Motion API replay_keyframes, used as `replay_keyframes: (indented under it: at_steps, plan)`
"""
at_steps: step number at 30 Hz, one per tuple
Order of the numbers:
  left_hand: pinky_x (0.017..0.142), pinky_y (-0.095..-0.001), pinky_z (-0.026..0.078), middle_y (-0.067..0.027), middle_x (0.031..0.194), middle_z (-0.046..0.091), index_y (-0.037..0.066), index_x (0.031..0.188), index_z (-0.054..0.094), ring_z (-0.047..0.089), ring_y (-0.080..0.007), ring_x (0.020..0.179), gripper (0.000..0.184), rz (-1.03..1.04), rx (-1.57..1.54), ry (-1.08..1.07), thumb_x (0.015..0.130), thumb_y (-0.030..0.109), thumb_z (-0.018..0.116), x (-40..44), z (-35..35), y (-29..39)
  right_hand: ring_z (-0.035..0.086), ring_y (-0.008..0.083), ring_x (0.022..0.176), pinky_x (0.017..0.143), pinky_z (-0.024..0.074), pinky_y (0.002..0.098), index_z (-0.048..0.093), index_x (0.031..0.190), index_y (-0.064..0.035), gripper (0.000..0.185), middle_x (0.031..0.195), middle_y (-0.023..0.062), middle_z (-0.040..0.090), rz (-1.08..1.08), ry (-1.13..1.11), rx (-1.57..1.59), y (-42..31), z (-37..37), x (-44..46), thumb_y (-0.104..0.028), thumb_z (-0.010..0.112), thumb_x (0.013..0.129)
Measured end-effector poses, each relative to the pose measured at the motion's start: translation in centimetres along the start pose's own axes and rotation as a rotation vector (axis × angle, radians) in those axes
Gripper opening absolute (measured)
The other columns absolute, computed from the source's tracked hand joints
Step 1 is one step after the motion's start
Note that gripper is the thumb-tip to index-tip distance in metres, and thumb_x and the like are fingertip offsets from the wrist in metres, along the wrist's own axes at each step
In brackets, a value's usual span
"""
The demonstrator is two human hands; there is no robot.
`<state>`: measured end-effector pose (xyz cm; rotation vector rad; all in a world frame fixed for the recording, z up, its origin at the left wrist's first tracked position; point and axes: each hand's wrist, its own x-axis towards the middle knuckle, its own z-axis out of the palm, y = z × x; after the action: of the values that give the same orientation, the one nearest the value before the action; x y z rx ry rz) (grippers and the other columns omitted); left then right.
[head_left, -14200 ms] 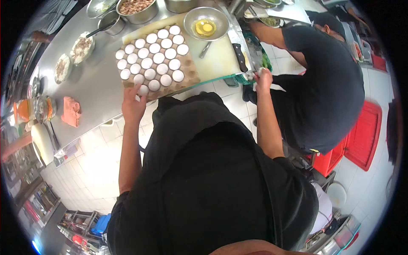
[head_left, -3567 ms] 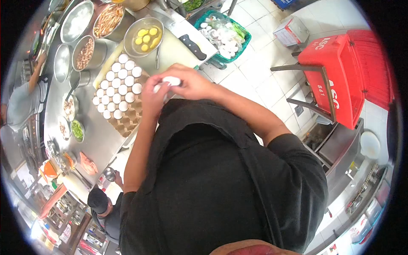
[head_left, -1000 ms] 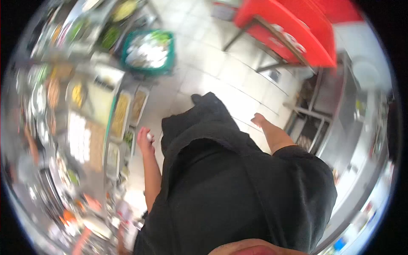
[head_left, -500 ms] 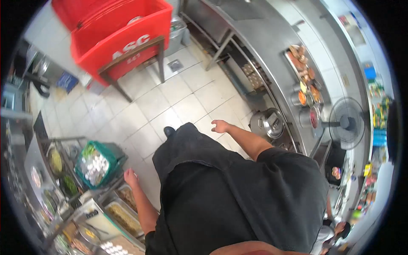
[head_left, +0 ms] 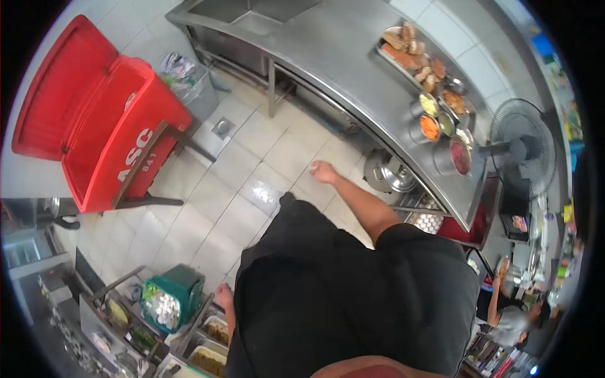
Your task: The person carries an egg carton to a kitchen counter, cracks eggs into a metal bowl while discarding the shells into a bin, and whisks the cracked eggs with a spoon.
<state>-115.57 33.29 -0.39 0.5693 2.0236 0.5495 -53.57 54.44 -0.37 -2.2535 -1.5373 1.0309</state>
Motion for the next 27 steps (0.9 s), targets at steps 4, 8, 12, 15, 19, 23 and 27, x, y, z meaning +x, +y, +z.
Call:
replay_keyframes:
  at_steps: [4, 8, 12, 15, 19, 23, 27]
  plan:
    - [0.04, -0.0316, 0.043, -0.0062, 0.062, 0.058, 0.0, 0.088, 0.064, 0.052, -0.0153, 0.044, 0.019, 0.18, 0.192, -0.025, 0.085, 0.019, 0.065, -0.2, 5.2, 7.6, 0.064, 0.0143, 0.076, 0.068, 0.0525, 0.0295, 0.059, 0.123, 0.0012, 0.038, 0.094, 0.0081, 0.069, -0.046, 0.123, 0.38, 2.9, -3.8, 5.6, -0.009, 0.059, 0.086]
    - [0.041, -0.0314, 0.044, -0.0078, 0.066, 0.06, -0.001, 0.099, 0.064, 0.055, -0.0154, 0.045, 0.026, 0.22, 0.103, 0.004, 0.085, 0.021, 0.07, 3.4, 9.0, 14.9, 0.063, 0.0116, 0.076, 0.067, 0.0492, 0.0252, 0.058, 0.123, 0.0021, 0.035, 0.087, 0.0042, 0.066, -0.027, 0.07, 0.703, -6.7, -10.4, 5.9, -0.002, 0.053, 0.088]
    - [0.052, -0.0332, 0.05, -0.011, 0.076, 0.066, 0.001, 0.103, 0.065, 0.061, -0.0179, 0.055, 0.03, 0.289, 0.127, -0.08, 0.084, 0.022, 0.072, 5.1, 12.6, 22.5, 0.062, 0.0113, 0.076, 0.066, 0.0476, 0.0245, 0.057, 0.123, 0.0036, 0.034, 0.086, 0.002, 0.064, -0.066, 0.132, 0.855, -12.3, -14.8, 7.1, -0.001, 0.052, 0.09]
    - [0.064, -0.0342, 0.052, -0.0127, 0.079, 0.068, 0.001, 0.102, 0.066, 0.065, -0.0213, 0.067, 0.03, 0.379, 0.272, -0.083, 0.083, 0.023, 0.074, 9.8, 15.2, 22.2, 0.061, 0.0107, 0.075, 0.067, 0.0474, 0.0242, 0.057, 0.125, 0.0034, 0.034, 0.09, 0.0023, 0.065, -0.094, 0.216, 0.858, -12.9, -17.7, 7.7, -0.005, 0.056, 0.092]
    - [0.069, -0.0356, 0.052, -0.0144, 0.077, 0.068, 0.002, 0.101, 0.067, 0.066, -0.0238, 0.073, 0.03, 0.315, 0.331, -0.105, 0.082, 0.023, 0.074, 12.6, 16.0, 23.8, 0.061, 0.01, 0.076, 0.069, 0.05, 0.0247, 0.058, 0.123, 0.0003, 0.033, 0.093, 0.0021, 0.065, 0.021, 0.325, 0.821, -12.1, -21.6, 8.2, -0.016, 0.062, 0.095]
    - [0.07, -0.0371, 0.053, -0.0147, 0.078, 0.068, 0.003, 0.1, 0.067, 0.067, -0.0257, 0.074, 0.032, 0.197, 0.353, -0.147, 0.08, 0.026, 0.075, 13.4, 17.5, 25.5, 0.063, 0.0117, 0.077, 0.068, 0.0505, 0.0251, 0.061, 0.119, -0.0008, 0.029, 0.096, 0.0034, 0.066, 0.077, 0.529, 0.775, -7.2, -25.9, 9.8, -0.018, 0.063, 0.095]
    - [0.073, -0.038, 0.053, -0.0158, 0.079, 0.069, 0.002, 0.1, 0.068, 0.068, -0.0289, 0.076, 0.036, 0.268, 0.44, -0.19, 0.077, 0.029, 0.075, 17.7, 18.4, 24.8, 0.064, 0.0127, 0.079, 0.068, 0.0513, 0.0259, 0.06, 0.12, 0.0002, 0.033, 0.101, 0.005, 0.065, 0.131, 0.699, 0.772, -5.2, -31.2, 10.9, -0.021, 0.065, 0.095]
